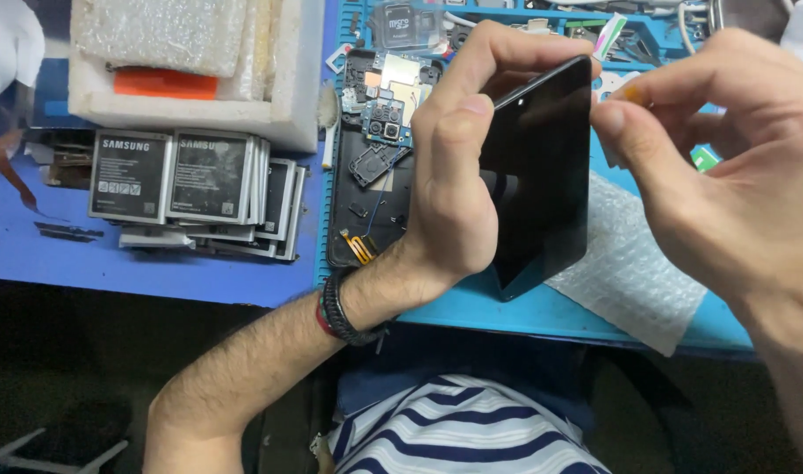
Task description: The person uses a small orange tool to scrape and clean the edges and corners of a black smartphone held in the left hand. The person rotates the phone to access different sides while working over a blue workbench with scattered electronics parts and tools.
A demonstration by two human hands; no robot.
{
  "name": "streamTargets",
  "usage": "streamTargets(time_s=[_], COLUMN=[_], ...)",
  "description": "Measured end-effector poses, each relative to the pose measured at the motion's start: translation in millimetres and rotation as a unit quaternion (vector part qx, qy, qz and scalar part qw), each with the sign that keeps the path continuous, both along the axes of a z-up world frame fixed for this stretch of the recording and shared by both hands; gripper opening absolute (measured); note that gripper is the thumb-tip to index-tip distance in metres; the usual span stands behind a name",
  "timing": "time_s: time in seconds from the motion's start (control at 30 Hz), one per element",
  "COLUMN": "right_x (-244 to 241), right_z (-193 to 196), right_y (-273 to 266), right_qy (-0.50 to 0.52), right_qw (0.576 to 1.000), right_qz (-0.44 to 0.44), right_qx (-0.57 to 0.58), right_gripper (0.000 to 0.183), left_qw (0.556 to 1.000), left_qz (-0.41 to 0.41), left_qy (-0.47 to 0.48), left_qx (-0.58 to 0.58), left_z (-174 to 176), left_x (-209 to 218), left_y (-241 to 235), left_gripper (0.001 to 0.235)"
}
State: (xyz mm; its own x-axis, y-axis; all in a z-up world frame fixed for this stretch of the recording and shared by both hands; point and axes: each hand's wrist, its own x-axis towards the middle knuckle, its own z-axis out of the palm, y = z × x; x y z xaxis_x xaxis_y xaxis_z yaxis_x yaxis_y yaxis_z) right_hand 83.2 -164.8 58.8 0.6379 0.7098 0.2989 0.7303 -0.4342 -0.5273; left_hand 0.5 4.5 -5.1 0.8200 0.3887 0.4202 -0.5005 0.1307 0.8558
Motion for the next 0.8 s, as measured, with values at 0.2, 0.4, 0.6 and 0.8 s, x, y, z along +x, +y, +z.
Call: streamTargets(time_s=[0.2, 0.4, 0.6, 0.8], right_x=[-13, -18, -24, -28], right_z=[-19, -37, -44, -51], right_y=[-18, -31, -45, -48], right_qy=[-0.021, -0.009, 0.045, 0.088], right_qw=[0.999, 0.999, 0.998, 0.995], right_qz=[0.011, 0.003, -0.011, -0.033], right_qx=[0.026, 0.034, -0.037, -0.02], right_gripper=[0.019, 0.018, 0.011, 0.014], left_qw=[0.995, 0.993, 0.993, 0.993], left_qz=[-0.047, -0.043, -0.03, -0.019], left_qy=[-0.007, 0.024, 0.026, 0.024], left_qx=[-0.089, -0.111, -0.11, -0.113], left_z=[9, 15, 11, 9], left_x=[-5, -6, -5, -3], left_y=[-6, -7, -6, -6], left_gripper=[0.051, 0.052, 0.052, 0.053])
